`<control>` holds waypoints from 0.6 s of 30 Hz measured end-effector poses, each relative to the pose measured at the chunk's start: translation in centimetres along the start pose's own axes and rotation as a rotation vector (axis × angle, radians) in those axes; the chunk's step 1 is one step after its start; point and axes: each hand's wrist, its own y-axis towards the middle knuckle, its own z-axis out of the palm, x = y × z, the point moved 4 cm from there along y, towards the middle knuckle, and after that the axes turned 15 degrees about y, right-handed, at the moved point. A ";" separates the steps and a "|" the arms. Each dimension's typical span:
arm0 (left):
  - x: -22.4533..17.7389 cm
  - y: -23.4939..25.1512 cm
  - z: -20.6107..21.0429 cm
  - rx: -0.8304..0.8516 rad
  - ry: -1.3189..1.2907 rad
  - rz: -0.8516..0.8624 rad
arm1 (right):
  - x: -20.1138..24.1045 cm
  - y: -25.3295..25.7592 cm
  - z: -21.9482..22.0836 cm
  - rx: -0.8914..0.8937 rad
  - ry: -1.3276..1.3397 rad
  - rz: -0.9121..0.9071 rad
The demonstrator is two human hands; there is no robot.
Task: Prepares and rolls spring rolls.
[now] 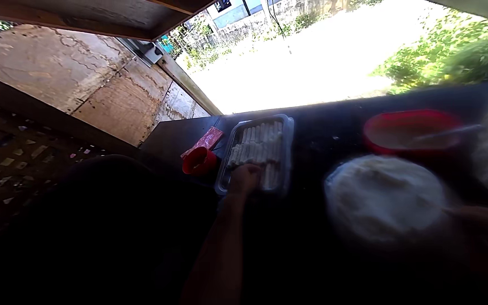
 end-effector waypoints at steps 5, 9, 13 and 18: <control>1.6 0.9 0.0 0.068 -0.013 -0.088 | -0.4 -0.2 -0.1 -0.014 -0.002 -0.015; 0.9 1.0 0.5 0.141 -0.200 -0.082 | -0.2 -0.2 0.1 -0.020 -0.009 -0.030; 0.6 1.1 0.7 0.147 -0.172 -0.024 | -0.1 -0.3 0.1 -0.012 -0.012 -0.031; -0.1 0.5 0.4 0.104 -0.114 -0.032 | -0.2 -0.5 0.2 -0.010 -0.007 -0.030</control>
